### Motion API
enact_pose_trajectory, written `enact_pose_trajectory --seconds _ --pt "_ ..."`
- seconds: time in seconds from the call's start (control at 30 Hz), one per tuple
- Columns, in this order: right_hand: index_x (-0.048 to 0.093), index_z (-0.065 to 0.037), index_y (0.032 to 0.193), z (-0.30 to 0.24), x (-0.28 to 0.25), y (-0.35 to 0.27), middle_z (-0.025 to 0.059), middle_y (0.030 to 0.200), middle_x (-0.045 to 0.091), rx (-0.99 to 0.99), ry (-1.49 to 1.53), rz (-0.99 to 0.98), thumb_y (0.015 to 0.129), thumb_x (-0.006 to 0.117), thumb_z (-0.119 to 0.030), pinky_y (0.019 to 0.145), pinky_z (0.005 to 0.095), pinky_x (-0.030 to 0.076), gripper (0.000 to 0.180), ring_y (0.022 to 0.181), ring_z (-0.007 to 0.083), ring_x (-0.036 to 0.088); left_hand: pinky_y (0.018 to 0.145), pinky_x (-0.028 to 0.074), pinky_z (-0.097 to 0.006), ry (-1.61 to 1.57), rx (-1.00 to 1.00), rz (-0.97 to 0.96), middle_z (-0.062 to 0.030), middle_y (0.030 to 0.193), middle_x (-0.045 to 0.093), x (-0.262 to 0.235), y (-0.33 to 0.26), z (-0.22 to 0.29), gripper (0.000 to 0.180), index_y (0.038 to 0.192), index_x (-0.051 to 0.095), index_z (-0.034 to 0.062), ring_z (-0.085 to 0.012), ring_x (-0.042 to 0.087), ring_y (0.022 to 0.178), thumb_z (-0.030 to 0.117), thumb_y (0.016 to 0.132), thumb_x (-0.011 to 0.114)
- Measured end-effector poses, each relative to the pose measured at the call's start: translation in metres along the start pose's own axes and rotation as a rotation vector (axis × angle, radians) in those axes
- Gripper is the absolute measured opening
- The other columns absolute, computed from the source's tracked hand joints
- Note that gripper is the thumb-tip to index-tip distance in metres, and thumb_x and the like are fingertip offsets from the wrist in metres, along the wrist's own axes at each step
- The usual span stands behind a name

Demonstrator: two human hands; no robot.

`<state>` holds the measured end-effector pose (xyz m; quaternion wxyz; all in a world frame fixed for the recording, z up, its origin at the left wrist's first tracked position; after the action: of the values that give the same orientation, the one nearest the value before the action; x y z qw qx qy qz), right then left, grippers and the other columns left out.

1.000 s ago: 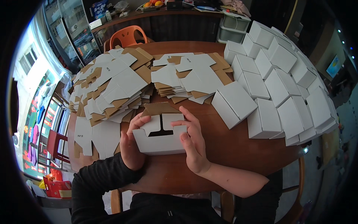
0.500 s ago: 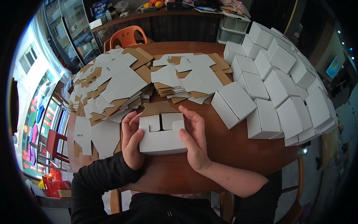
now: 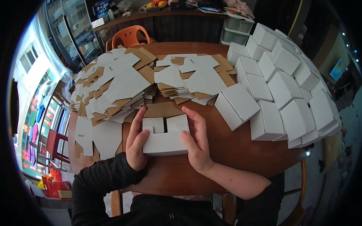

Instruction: The person assembles small white cardboard boxes by hand. They pick up flat, pre-cut cardboard sheets, fold the sides and flaps along pre-scored lines, and interlock the tabs to form a closed box. The finished boxes are stacked on the right side of the table.

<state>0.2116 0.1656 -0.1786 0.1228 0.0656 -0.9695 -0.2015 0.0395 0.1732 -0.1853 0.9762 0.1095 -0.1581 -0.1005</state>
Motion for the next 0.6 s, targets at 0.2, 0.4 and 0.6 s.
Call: enact_pose_trajectory --seconds 0.2,0.4,0.6 --pt "0.027 -0.001 0.153 0.001 0.0 0.001 0.0121 0.16 0.031 0.056 0.029 -0.017 0.097 0.047 -0.01 0.121 0.038 0.021 0.061 0.145 0.022 0.031 0.117 0.025 -0.03 -0.04 -0.07 -0.013 -0.012 0.154 0.039 0.0 0.006 -0.001 0.06 0.156 0.031 0.0032 -0.0192 0.037 0.14 0.003 0.096 0.04" --pt "0.024 -0.001 0.156 -0.001 0.001 0.005 0.0121 0.16 0.029 0.088 0.042 -0.019 0.096 0.048 -0.01 0.121 0.0377 0.019 0.066 0.148 0.0222 0.028 0.116 0.026 -0.029 -0.027 -0.041 -0.018 -0.0113 0.153 0.04 -0.002 0.013 -0.004 0.058 0.154 0.034 0.0049 -0.0185 0.039 0.137 0.003 0.096 0.039" --pt "0.02 -0.001 0.158 -0.002 -0.003 0.015 0.0124 0.16 0.029 0.119 -0.002 -0.111 0.092 0.047 -0.008 0.122 0.0379 0.019 0.073 0.148 0.0225 0.028 0.117 0.024 -0.031 -0.024 0.022 -0.053 -0.0114 0.153 0.039 -0.002 0.014 0.0 0.063 0.158 0.025 0.0067 -0.0191 0.038 0.138 0.002 0.097 0.04"
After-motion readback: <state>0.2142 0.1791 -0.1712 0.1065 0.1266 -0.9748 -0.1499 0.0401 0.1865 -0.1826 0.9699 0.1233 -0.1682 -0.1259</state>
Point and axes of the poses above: each hand's wrist, its own y-axis towards the middle knuckle, its own x-axis out of the palm, z = x × y, the point moved 7 cm from there along y, towards the middle knuckle
